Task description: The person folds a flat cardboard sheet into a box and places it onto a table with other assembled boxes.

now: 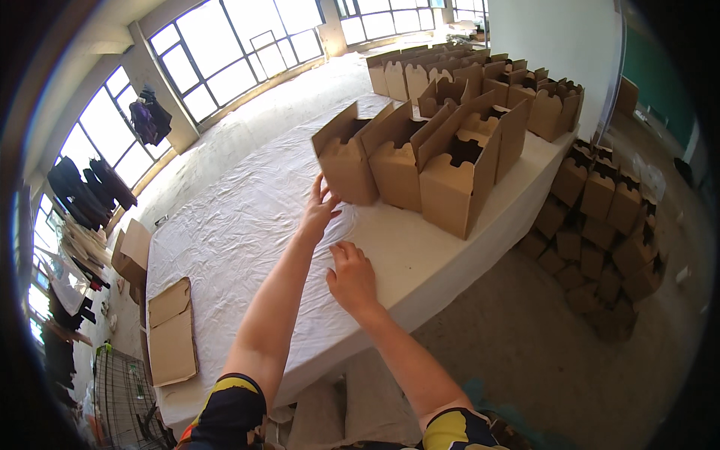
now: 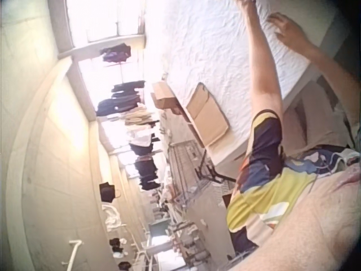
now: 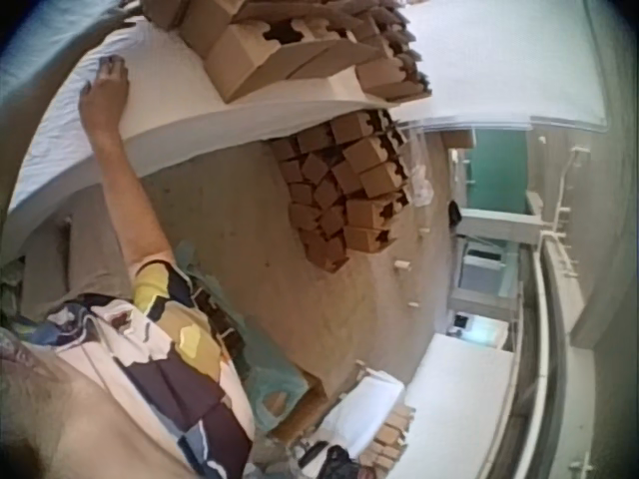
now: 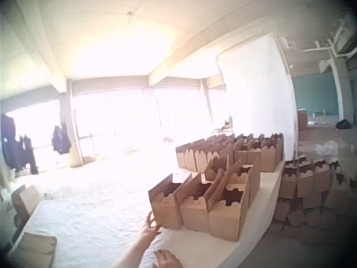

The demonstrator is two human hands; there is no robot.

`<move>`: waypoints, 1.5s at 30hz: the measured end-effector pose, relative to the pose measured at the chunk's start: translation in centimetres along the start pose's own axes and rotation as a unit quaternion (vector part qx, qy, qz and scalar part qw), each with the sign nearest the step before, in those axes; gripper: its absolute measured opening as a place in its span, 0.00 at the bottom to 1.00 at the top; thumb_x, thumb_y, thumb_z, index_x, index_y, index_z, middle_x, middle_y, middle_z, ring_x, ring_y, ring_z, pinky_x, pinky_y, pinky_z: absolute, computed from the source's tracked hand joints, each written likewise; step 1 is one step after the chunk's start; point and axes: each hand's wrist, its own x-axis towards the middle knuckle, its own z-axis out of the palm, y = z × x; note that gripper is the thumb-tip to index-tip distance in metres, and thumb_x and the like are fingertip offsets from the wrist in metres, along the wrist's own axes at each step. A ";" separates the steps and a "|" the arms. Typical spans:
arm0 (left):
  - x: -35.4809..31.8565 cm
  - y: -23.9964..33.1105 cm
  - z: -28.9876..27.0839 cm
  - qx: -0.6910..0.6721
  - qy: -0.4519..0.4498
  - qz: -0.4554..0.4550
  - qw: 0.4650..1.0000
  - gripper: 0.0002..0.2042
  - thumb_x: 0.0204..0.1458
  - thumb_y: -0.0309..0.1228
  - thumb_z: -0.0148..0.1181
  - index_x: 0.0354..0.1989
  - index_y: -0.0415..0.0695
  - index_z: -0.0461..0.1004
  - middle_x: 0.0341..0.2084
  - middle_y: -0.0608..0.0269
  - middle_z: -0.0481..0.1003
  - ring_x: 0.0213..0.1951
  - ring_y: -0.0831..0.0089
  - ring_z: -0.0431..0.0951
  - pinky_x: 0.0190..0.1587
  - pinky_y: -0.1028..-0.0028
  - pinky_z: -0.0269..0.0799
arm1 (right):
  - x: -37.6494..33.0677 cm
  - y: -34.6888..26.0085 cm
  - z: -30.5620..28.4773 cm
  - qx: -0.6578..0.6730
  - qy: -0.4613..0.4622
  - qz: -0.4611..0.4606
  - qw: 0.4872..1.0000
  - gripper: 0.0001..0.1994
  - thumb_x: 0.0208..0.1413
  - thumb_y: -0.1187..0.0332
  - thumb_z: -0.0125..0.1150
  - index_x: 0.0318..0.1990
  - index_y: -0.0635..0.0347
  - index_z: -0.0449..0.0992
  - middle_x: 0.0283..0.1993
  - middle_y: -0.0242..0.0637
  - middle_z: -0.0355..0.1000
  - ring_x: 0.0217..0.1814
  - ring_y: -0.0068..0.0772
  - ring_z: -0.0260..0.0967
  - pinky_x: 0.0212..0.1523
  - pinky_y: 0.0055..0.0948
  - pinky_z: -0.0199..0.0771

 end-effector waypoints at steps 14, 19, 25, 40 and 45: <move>-17.0 2.1 -10.7 0.269 0.111 0.144 0.946 0.34 0.55 0.31 0.66 0.71 0.43 0.60 0.63 0.43 0.68 0.61 0.55 0.72 0.62 0.62 0.68 | 0.5 1.3 -0.1 -0.004 -0.037 -0.020 0.999 0.16 0.51 0.75 0.66 0.48 0.65 0.79 0.55 0.44 0.74 0.57 0.48 0.72 0.60 0.39 0.71; -29.1 4.1 -21.2 0.399 0.225 0.117 0.881 0.30 0.52 0.30 0.69 0.65 0.41 0.67 0.59 0.46 0.71 0.62 0.53 0.70 0.64 0.61 0.65 | 0.8 2.1 0.2 -0.005 -0.043 -0.020 0.999 0.13 0.51 0.76 0.66 0.45 0.65 0.81 0.54 0.43 0.76 0.56 0.45 0.73 0.58 0.36 0.72; -40.3 2.5 -37.2 0.543 0.409 -0.012 0.733 0.34 0.48 0.34 0.73 0.64 0.41 0.67 0.62 0.51 0.69 0.64 0.55 0.67 0.67 0.59 0.61 | 1.0 2.9 0.5 -0.008 -0.057 -0.029 0.998 0.12 0.50 0.77 0.66 0.44 0.66 0.81 0.53 0.42 0.76 0.55 0.44 0.74 0.56 0.34 0.73; -49.6 -0.4 -39.3 0.474 0.513 -0.085 0.711 0.41 0.43 0.44 0.77 0.64 0.39 0.67 0.56 0.50 0.73 0.58 0.50 0.69 0.62 0.57 0.66 | -2.0 -10.9 5.6 0.069 -0.150 -0.138 0.976 0.14 0.47 0.79 0.67 0.44 0.64 0.82 0.53 0.47 0.75 0.56 0.48 0.73 0.60 0.38 0.71; -49.7 -1.0 -39.4 0.482 0.543 -0.050 0.686 0.39 0.44 0.45 0.76 0.62 0.39 0.68 0.54 0.52 0.74 0.58 0.50 0.69 0.60 0.57 0.67 | -8.4 -22.5 11.1 0.178 -0.267 -0.232 0.918 0.18 0.49 0.71 0.71 0.49 0.62 0.80 0.57 0.44 0.73 0.59 0.48 0.71 0.59 0.41 0.72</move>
